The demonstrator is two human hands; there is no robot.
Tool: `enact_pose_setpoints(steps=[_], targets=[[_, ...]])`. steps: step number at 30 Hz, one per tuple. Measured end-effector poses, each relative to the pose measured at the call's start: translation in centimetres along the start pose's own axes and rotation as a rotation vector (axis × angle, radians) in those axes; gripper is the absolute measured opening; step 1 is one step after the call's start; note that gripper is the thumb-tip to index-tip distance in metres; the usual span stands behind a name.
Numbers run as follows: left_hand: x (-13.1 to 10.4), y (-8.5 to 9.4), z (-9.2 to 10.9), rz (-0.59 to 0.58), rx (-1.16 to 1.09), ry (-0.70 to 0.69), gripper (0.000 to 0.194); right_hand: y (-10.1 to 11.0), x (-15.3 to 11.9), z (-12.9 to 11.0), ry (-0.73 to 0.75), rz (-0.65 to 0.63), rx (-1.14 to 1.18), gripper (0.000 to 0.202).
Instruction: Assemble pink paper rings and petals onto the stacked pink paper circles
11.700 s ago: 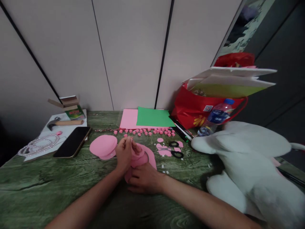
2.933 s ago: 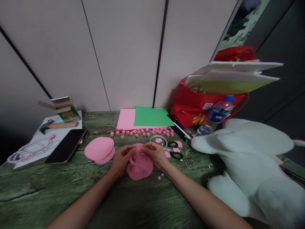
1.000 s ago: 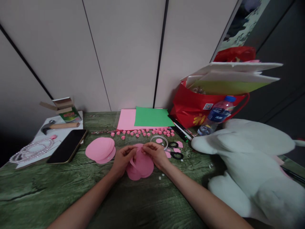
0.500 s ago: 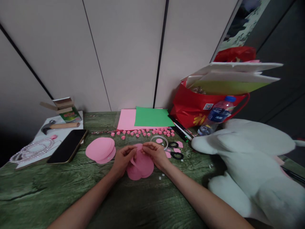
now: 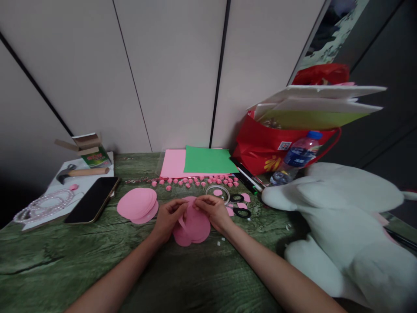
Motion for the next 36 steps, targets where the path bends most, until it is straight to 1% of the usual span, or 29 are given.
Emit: enact_pose_setpoints(steps=[5, 21, 29, 32, 36], targets=[[-0.09, 0.06, -0.03, 0.016, -0.010, 0.004, 0.023, 0.09, 0.03, 0.12, -0.058, -0.019, 0.023, 0.023], [-0.07, 0.13, -0.10, 0.010, 0.010, 0.010, 0.022, -0.10, -0.03, -0.03, -0.016, -0.045, -0.035, 0.021], [-0.07, 0.22, -0.05, 0.022, 0.047, 0.001, 0.025, -0.07, -0.09, -0.07, 0.000, -0.019, -0.042, 0.021], [-0.15, 0.14, 0.14, 0.011, 0.078, -0.005, 0.028, -0.08, -0.10, -0.14, -0.011, -0.027, -0.028, 0.021], [-0.36, -0.19, 0.46, -0.053, 0.107, -0.003, 0.032, -0.06, -0.06, -0.16, -0.003, -0.042, -0.025, 0.019]])
Point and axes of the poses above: each hand's wrist, its own x-axis towards the middle knuckle, its own y-axis out of the back of the hand, z = x × y, the point moved 1 cm from there along x, towards the middle knuckle, and after that the axes turned 7 degrees about -x, right-handed, at the moved point
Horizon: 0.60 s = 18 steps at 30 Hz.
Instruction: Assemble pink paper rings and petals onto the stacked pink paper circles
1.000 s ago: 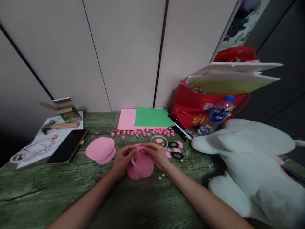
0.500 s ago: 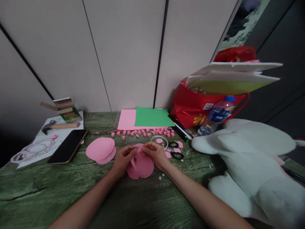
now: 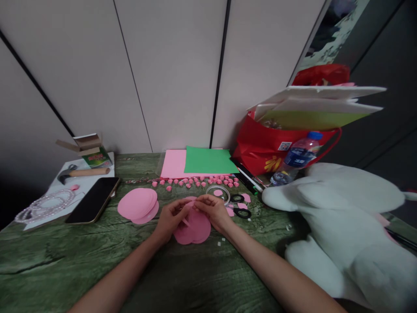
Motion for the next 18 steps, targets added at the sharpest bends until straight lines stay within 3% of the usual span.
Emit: enact_pose_setpoints(steps=[4, 11, 18], targets=[[-0.03, -0.08, -0.05, -0.039, -0.008, 0.040, 0.035, 0.05, 0.04, 0.14, -0.002, 0.017, 0.011, 0.018], [0.31, 0.28, -0.45, 0.027, -0.070, 0.013, 0.031, 0.05, 0.00, 0.18, -0.045, 0.021, 0.065, 0.022], [0.29, 0.33, -0.42, 0.007, -0.115, 0.027, 0.029, 0.04, 0.01, 0.18, -0.015, 0.011, 0.047, 0.023]])
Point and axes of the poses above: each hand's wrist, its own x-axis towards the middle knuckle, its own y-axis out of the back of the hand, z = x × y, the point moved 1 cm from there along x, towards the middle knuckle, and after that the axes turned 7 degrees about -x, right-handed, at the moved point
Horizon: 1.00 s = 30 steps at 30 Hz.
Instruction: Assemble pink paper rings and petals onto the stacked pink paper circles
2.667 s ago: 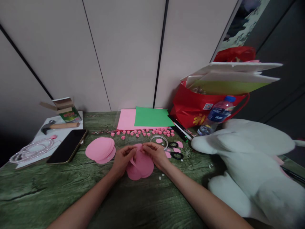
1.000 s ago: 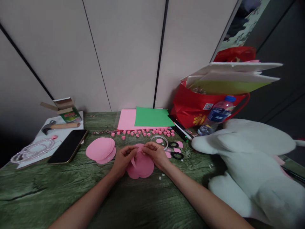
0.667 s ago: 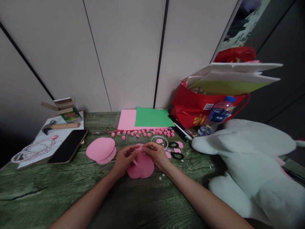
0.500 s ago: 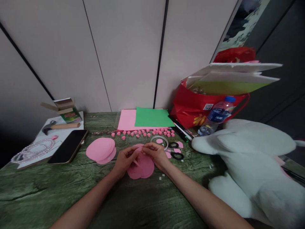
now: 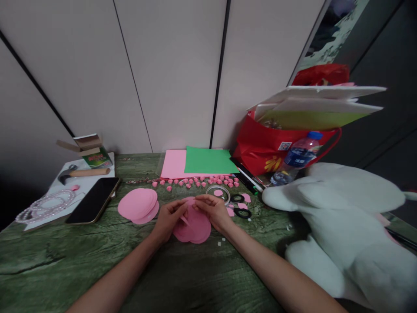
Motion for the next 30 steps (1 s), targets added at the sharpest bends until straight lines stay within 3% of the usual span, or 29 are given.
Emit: enact_pose_setpoints(steps=[10, 19, 30], targets=[[0.06, 0.20, 0.00, -0.063, -0.052, 0.024, 0.026, 0.04, 0.05, -0.05, 0.027, 0.043, -0.056, 0.019], [0.07, 0.03, 0.25, -0.044, -0.093, 0.041, 0.030, 0.10, 0.02, 0.01, -0.021, 0.007, -0.003, 0.026], [0.01, 0.04, 0.35, -0.083, -0.097, 0.041, 0.026, 0.07, 0.13, 0.11, 0.014, 0.031, -0.047, 0.018]])
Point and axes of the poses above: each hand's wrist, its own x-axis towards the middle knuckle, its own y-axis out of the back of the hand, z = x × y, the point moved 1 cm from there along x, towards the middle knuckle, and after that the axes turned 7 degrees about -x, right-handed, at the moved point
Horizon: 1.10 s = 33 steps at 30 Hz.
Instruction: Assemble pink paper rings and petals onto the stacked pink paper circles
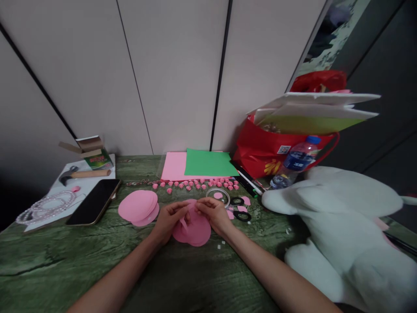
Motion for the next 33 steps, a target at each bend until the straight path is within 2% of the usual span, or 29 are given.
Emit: enact_pose_setpoints(steps=[10, 19, 25, 33], targets=[[0.02, 0.27, -0.12, 0.014, -0.079, -0.009, 0.025, -0.40, -0.18, -0.15, -0.056, -0.041, 0.114, 0.026], [-0.11, 0.39, -0.07, 0.000, -0.078, 0.023, 0.029, -0.37, -0.14, 0.06, 0.002, -0.027, 0.093, 0.020], [-0.18, 0.47, -0.04, -0.008, -0.084, 0.020, 0.034, -0.40, -0.10, 0.21, -0.018, -0.024, 0.098, 0.020], [-0.35, 0.35, 0.20, -0.021, -0.047, 0.011, 0.031, -0.77, -0.27, -0.10, -0.038, -0.026, 0.135, 0.020]])
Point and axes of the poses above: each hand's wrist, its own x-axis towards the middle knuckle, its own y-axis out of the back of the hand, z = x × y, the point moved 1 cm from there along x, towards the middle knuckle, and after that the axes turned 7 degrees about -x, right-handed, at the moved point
